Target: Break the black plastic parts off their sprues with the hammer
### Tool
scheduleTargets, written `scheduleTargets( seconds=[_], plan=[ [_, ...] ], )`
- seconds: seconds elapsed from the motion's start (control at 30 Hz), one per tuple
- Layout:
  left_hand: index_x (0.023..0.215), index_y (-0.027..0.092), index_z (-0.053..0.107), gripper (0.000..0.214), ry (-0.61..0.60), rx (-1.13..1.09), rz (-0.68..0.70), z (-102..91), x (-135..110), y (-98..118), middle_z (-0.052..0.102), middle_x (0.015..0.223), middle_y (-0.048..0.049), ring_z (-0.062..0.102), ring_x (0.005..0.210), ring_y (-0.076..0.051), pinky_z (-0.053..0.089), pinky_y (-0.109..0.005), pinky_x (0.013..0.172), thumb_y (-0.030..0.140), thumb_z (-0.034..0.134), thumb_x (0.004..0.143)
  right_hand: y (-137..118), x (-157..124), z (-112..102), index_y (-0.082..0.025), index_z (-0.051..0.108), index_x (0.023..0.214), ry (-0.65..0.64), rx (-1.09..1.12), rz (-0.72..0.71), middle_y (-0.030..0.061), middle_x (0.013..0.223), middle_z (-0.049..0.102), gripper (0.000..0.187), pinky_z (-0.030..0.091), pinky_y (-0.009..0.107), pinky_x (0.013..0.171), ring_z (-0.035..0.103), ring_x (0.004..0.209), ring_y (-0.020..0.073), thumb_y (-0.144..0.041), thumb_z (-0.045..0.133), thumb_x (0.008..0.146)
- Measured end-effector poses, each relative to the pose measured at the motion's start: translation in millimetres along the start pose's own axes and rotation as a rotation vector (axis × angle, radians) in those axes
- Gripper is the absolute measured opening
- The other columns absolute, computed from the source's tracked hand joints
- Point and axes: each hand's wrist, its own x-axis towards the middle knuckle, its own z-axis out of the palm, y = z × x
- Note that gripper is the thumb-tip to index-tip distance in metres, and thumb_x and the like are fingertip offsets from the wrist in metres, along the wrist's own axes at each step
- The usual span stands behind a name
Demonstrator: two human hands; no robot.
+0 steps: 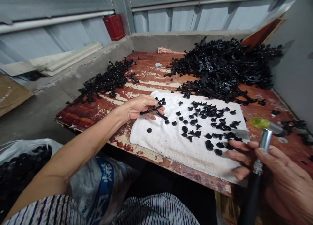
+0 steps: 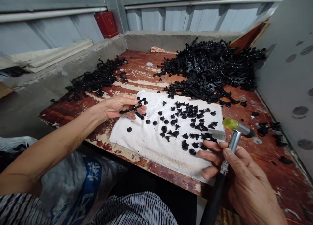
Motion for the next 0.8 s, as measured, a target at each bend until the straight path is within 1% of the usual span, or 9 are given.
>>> scheduleTargets(
  seconds=[0.1, 0.23, 0.3, 0.37, 0.47, 0.57, 0.7, 0.8],
  plan=[
    [0.068, 0.009, 0.061, 0.012, -0.014, -0.01, -0.024, -4.8, -8, 3, 0.073, 0.088, -0.0179, 0.071, 0.072, -0.024, 0.054, -0.026, 0.047, 0.015, 0.069, 0.075, -1, -2, 2, -0.021, 0.066, 0.068, 0.015, -0.007, -0.004, 0.0089, 0.091, 0.074, 0.065, 0.049, 0.024, 0.031, 0.065, 0.05, 0.0185, -0.036, 0.089, 0.009],
    [0.076, 0.011, 0.064, 0.014, -0.055, -0.008, -0.103, -15.5, -36, -3, 0.074, 0.082, -0.0136, 0.068, 0.064, -0.019, 0.048, -0.022, 0.041, 0.018, 0.075, 0.071, 1, -1, 1, -0.022, 0.066, 0.066, 0.018, -0.014, -0.032, 0.0083, 0.086, 0.074, 0.063, 0.049, 0.023, 0.03, 0.066, 0.055, 0.0214, -0.039, 0.089, 0.009],
    [0.078, 0.011, 0.065, 0.014, -0.038, -0.018, -0.135, -17.9, -50, -10, 0.073, 0.078, -0.0111, 0.064, 0.057, -0.015, 0.044, -0.019, 0.039, 0.018, 0.075, 0.07, 3, 1, -1, -0.023, 0.067, 0.065, -0.01, -0.007, -0.048, 0.008, 0.087, 0.073, 0.058, 0.048, 0.023, 0.03, 0.067, 0.057, 0.0218, -0.04, 0.089, 0.014],
    [0.079, 0.011, 0.066, 0.014, -0.014, -0.029, -0.141, -16.9, -56, -16, 0.073, 0.077, -0.0102, 0.061, 0.052, -0.012, 0.041, -0.018, 0.037, 0.019, 0.074, 0.071, 6, 4, -4, -0.023, 0.068, 0.065, -0.047, -0.001, -0.055, 0.0085, 0.091, 0.073, 0.052, 0.049, 0.023, 0.031, 0.067, 0.06, 0.0223, -0.038, 0.09, 0.02],
    [0.082, 0.011, 0.067, 0.016, -0.042, -0.024, -0.095, -11.4, -52, -17, 0.074, 0.089, -0.0129, 0.062, 0.054, -0.012, 0.038, -0.018, 0.037, 0.02, 0.074, 0.071, 6, 6, -4, -0.023, 0.068, 0.064, -0.064, -0.005, -0.064, 0.0096, 0.094, 0.072, 0.047, 0.049, 0.023, 0.032, 0.068, 0.063, 0.0228, -0.037, 0.09, 0.024],
    [0.083, 0.009, 0.066, 0.019, -0.087, 0.003, -0.041, -6.1, -38, -11, 0.072, 0.1, -0.0154, 0.064, 0.056, -0.012, 0.036, -0.018, 0.035, 0.02, 0.074, 0.07, 3, 3, 0, -0.022, 0.067, 0.061, -0.024, -0.009, -0.043, 0.0093, 0.088, 0.072, 0.051, 0.048, 0.024, 0.03, 0.066, 0.056, 0.0213, -0.035, 0.089, 0.018],
    [0.077, 0.009, 0.063, 0.014, -0.079, 0.033, -0.059, -3.4, -22, -1, 0.073, 0.095, -0.0155, 0.063, 0.053, -0.011, 0.033, -0.017, 0.034, 0.016, 0.072, 0.071, 0, -2, 4, -0.021, 0.067, 0.064, 0.012, -0.007, -0.002, 0.0084, 0.083, 0.073, 0.057, 0.046, 0.025, 0.028, 0.062, 0.045, 0.019, -0.031, 0.089, 0.012],
    [0.073, 0.011, 0.06, 0.011, -0.063, 0.056, -0.068, -3.0, -13, 2, 0.074, 0.09, -0.0142, 0.064, 0.054, -0.012, 0.032, -0.017, 0.035, 0.015, 0.07, 0.072, 0, -1, 3, -0.021, 0.066, 0.065, 0.01, -0.004, -0.003, 0.0086, 0.083, 0.073, 0.058, 0.047, 0.025, 0.028, 0.063, 0.045, 0.0195, -0.031, 0.089, 0.013]
  ],
)
